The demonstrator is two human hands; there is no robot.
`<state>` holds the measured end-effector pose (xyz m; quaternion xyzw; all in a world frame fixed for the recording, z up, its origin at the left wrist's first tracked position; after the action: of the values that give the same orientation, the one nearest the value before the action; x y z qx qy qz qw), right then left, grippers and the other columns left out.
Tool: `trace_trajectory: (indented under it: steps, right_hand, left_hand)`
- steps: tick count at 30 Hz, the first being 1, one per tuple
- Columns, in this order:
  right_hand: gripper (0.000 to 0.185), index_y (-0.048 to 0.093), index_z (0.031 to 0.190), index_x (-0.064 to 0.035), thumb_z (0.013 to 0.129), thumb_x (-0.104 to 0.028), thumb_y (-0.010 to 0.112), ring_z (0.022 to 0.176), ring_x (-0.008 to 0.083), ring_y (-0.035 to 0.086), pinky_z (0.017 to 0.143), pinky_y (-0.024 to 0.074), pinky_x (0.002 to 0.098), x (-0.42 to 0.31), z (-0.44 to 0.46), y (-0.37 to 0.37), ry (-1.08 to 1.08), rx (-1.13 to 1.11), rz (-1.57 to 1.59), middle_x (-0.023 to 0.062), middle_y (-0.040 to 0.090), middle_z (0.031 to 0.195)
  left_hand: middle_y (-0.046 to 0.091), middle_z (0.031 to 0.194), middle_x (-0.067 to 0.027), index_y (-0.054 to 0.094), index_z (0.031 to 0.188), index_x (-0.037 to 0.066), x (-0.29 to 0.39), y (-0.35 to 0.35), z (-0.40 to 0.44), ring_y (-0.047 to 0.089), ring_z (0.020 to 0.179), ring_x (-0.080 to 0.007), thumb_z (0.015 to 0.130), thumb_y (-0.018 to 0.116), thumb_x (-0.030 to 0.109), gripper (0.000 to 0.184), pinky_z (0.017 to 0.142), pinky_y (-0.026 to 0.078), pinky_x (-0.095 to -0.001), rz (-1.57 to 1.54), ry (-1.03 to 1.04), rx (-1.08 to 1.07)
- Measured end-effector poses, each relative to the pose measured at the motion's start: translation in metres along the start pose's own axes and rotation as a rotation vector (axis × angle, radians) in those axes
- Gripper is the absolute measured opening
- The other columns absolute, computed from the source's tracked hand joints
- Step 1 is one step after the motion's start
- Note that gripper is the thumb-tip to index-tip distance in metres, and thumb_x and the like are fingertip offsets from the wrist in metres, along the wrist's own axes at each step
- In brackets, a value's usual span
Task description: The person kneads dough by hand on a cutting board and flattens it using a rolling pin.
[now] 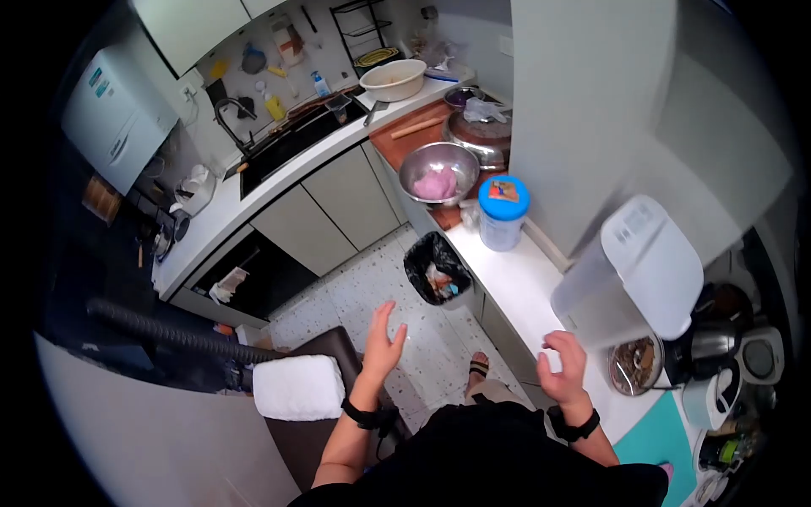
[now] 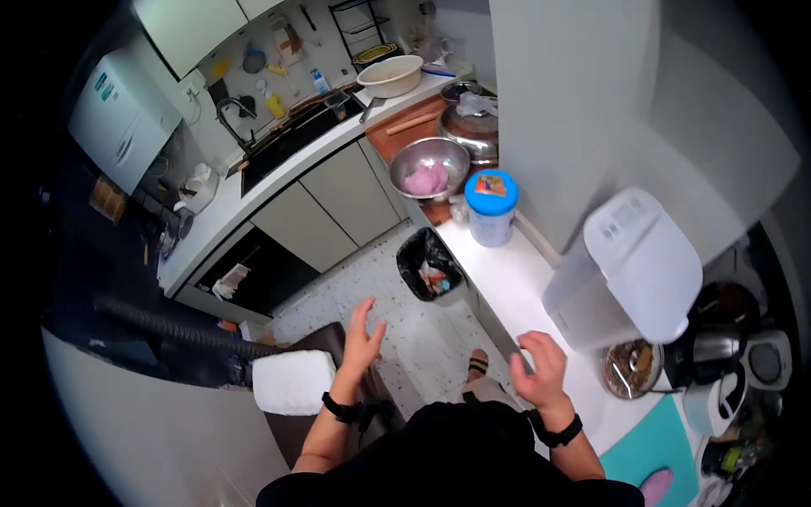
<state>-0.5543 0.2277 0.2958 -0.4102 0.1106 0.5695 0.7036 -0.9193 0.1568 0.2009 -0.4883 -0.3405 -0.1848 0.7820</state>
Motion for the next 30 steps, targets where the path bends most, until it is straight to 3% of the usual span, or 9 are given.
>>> trace_trajectory:
  steps: [6,10,13,15,20,22,26,28,30]
  right_hand:
    - [0.028,0.067,0.097,0.0003,0.071,-0.005,0.075,0.074,0.0337,0.066,0.065,0.0534,0.0389,0.029,0.123,0.096,-0.115,-0.111,0.103,0.0153,0.068,0.093]
    - [0.026,0.068,0.095,-0.0002,0.07,-0.006,0.075,0.073,0.0334,0.066,0.063,0.0519,0.0389,0.051,0.171,0.131,-0.036,-0.127,0.09,0.0138,0.068,0.089]
    - [0.025,0.068,0.094,-0.0002,0.07,-0.005,0.075,0.073,0.0344,0.065,0.064,0.0519,0.04,0.073,0.187,0.148,0.061,-0.109,0.012,0.015,0.068,0.088]
    - [0.025,0.068,0.094,-0.0001,0.07,-0.004,0.074,0.074,0.0347,0.065,0.065,0.0519,0.0404,0.088,0.192,0.158,0.121,-0.062,-0.06,0.0155,0.067,0.088]
    - [0.016,0.063,0.09,0.001,0.075,0.004,0.066,0.074,0.0319,0.064,0.068,0.0497,0.0389,0.097,0.202,0.186,0.495,0.091,-0.432,0.0151,0.064,0.083]
    - [0.015,0.063,0.089,0.0001,0.076,0.003,0.067,0.075,0.0341,0.063,0.067,0.0491,0.0409,0.085,0.209,0.202,0.604,0.103,-0.484,0.0155,0.064,0.083]
    - [0.011,0.062,0.088,-0.0012,0.079,0.005,0.066,0.075,0.0371,0.062,0.067,0.0485,0.0433,0.078,0.226,0.233,0.768,0.055,-0.62,0.0158,0.063,0.083]
    - [0.01,0.062,0.086,-0.0016,0.08,0.004,0.067,0.076,0.0373,0.062,0.067,0.0487,0.044,0.069,0.227,0.23,0.817,0.083,-0.648,0.015,0.064,0.084]
    - [0.009,0.062,0.083,-0.0019,0.081,0.0,0.071,0.076,0.0372,0.062,0.067,0.0488,0.0443,0.057,0.23,0.233,0.803,0.098,-0.639,0.0142,0.064,0.085]
  left_hand:
    - [0.055,0.139,-0.0244,0.048,0.143,0.0,-0.061,-0.043,0.154,0.05,0.132,-0.043,0.092,0.069,0.014,0.057,0.113,0.04,-0.0458,0.175,0.001,0.014]
    - [0.055,0.139,-0.022,0.049,0.143,0.0,-0.081,-0.043,0.288,0.053,0.128,-0.0419,0.09,0.071,0.014,0.059,0.109,0.043,-0.0464,0.248,0.08,-0.021]
    - [0.053,0.142,-0.0206,0.048,0.144,0.001,-0.108,-0.005,0.4,0.051,0.13,-0.0417,0.089,0.072,0.019,0.063,0.109,0.044,-0.0461,0.335,0.235,-0.166]
    - [0.051,0.145,-0.0206,0.044,0.149,0.002,-0.151,0.035,0.479,0.049,0.132,-0.0409,0.09,0.072,0.024,0.069,0.11,0.044,-0.047,0.404,0.192,-0.305]
    - [0.052,0.145,-0.0214,0.039,0.153,0.003,-0.264,0.144,0.659,0.049,0.134,-0.0401,0.091,0.071,0.032,0.076,0.11,0.043,-0.0484,0.297,0.12,-0.413]
    - [0.052,0.144,-0.0215,0.039,0.154,0.003,-0.284,0.177,0.705,0.05,0.133,-0.04,0.091,0.071,0.034,0.077,0.11,0.043,-0.0488,0.286,0.11,-0.432]
    - [0.054,0.144,-0.0197,0.046,0.148,0.005,-0.319,0.201,0.773,0.053,0.131,-0.0391,0.092,0.068,0.038,0.069,0.108,0.044,-0.051,0.63,0.088,-0.277]
    - [0.062,0.135,-0.0186,0.054,0.14,0.007,-0.327,0.203,0.787,0.057,0.128,-0.0383,0.093,0.066,0.039,0.058,0.106,0.045,-0.0518,0.638,0.003,-0.324]
    - [0.069,0.123,-0.015,0.062,0.131,0.009,-0.319,0.199,0.787,0.064,0.119,-0.0361,0.092,0.067,0.044,0.052,0.099,0.05,-0.0511,0.691,0.061,-0.327]
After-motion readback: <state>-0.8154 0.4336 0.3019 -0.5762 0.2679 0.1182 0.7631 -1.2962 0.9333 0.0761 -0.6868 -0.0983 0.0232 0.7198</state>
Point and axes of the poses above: each hand's wrist, its own z-axis towards the middle knuckle, its own y-axis out of the palm, x = y × z, the point moved 10 cm from there along z, towards the middle knuckle
